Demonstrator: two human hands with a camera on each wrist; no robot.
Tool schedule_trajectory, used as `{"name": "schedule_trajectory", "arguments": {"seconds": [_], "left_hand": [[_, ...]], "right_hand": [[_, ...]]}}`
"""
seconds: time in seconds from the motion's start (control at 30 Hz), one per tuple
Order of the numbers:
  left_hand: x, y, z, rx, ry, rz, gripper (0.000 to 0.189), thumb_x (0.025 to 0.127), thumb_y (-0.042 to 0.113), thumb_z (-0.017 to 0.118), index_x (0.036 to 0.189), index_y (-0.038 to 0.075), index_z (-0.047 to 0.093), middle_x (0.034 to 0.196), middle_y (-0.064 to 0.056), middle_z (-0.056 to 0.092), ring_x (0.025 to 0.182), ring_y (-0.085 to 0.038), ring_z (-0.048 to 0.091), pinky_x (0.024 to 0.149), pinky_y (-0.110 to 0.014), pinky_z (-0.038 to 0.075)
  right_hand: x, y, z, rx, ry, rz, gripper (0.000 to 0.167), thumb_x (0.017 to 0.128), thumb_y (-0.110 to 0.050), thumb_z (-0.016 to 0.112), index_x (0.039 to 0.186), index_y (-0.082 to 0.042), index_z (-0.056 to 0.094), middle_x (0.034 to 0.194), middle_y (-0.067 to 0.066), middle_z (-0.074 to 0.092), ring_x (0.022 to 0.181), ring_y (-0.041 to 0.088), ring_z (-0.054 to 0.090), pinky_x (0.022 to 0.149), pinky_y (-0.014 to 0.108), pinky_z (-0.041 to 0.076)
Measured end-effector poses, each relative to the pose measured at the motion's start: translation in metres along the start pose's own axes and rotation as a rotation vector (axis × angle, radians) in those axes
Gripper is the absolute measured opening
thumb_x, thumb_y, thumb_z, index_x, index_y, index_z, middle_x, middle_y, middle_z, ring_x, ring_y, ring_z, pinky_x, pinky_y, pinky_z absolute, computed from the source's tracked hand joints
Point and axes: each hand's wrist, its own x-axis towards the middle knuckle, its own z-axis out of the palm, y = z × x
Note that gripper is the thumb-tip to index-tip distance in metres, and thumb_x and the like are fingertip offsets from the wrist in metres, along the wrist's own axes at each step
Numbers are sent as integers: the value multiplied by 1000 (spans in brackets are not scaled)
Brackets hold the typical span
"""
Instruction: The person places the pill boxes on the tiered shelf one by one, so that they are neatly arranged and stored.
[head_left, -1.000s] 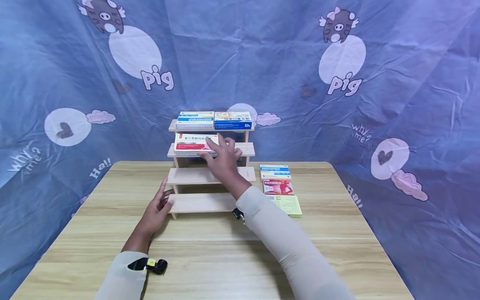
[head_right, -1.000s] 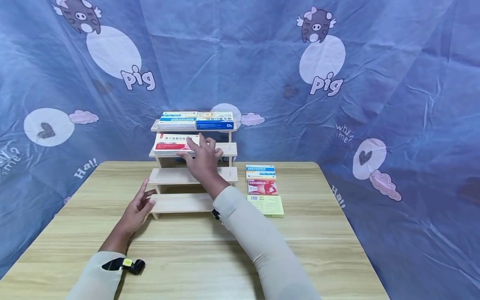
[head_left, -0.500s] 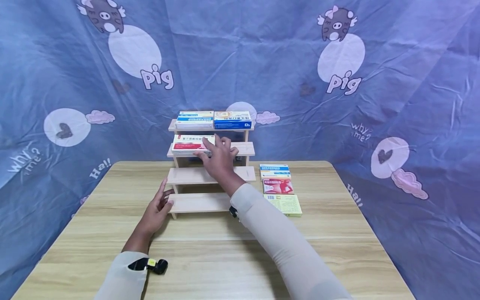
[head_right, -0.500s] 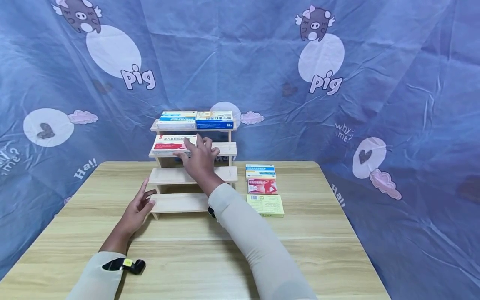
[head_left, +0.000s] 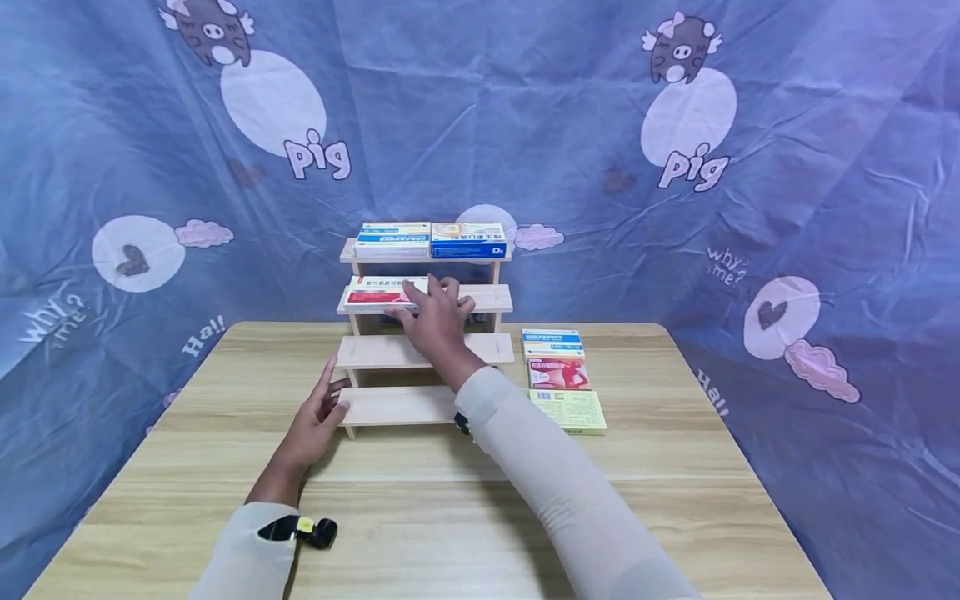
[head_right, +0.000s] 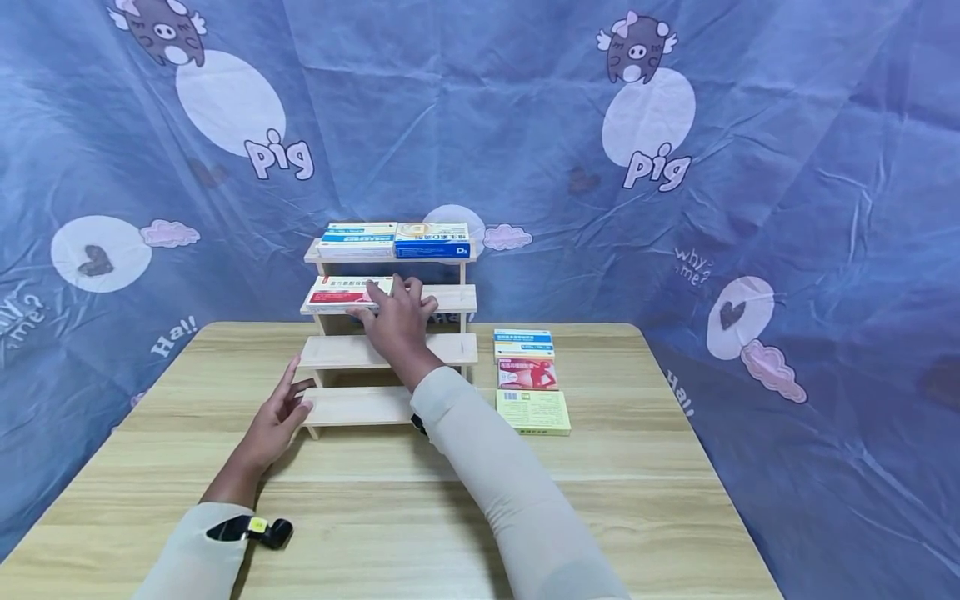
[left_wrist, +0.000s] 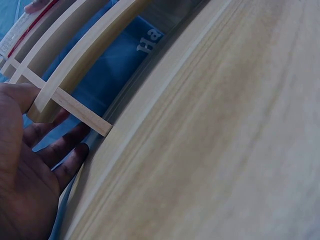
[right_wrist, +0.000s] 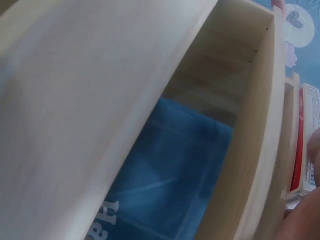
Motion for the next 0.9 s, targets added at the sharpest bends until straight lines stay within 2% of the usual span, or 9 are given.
{"name": "schedule_trajectory", "arguments": {"seconds": [0.27, 0.57, 0.9], "left_hand": [[1, 1, 0, 4, -7, -8, 80, 117, 14, 50, 178, 26, 1, 165, -34, 46, 145, -55, 53, 99, -3, 43], [1, 1, 0, -3, -10, -14, 79, 117, 13, 50, 178, 23, 1, 166, -34, 46, 145, -56, 53, 98, -4, 44], [0, 2, 0, -10, -13, -15, 81, 117, 14, 50, 178, 33, 0, 166, -34, 45, 146, -55, 52, 98, -4, 44]], "right_hand": [[2, 3, -1, -38, -2, -5, 64, 98, -69, 69, 152, -37, 66, 156, 6, 62, 150, 33, 42, 110, 68, 35], [5, 3, -3, -21, -34, 28, 69, 96, -73, 69, 153, -35, 65, 157, 5, 61, 150, 34, 42, 109, 65, 33], [5, 3, -4, 9, -23, 44, 76, 94, -74, 71, 156, -30, 64, 158, 5, 61, 144, 31, 44, 107, 66, 32]]}}
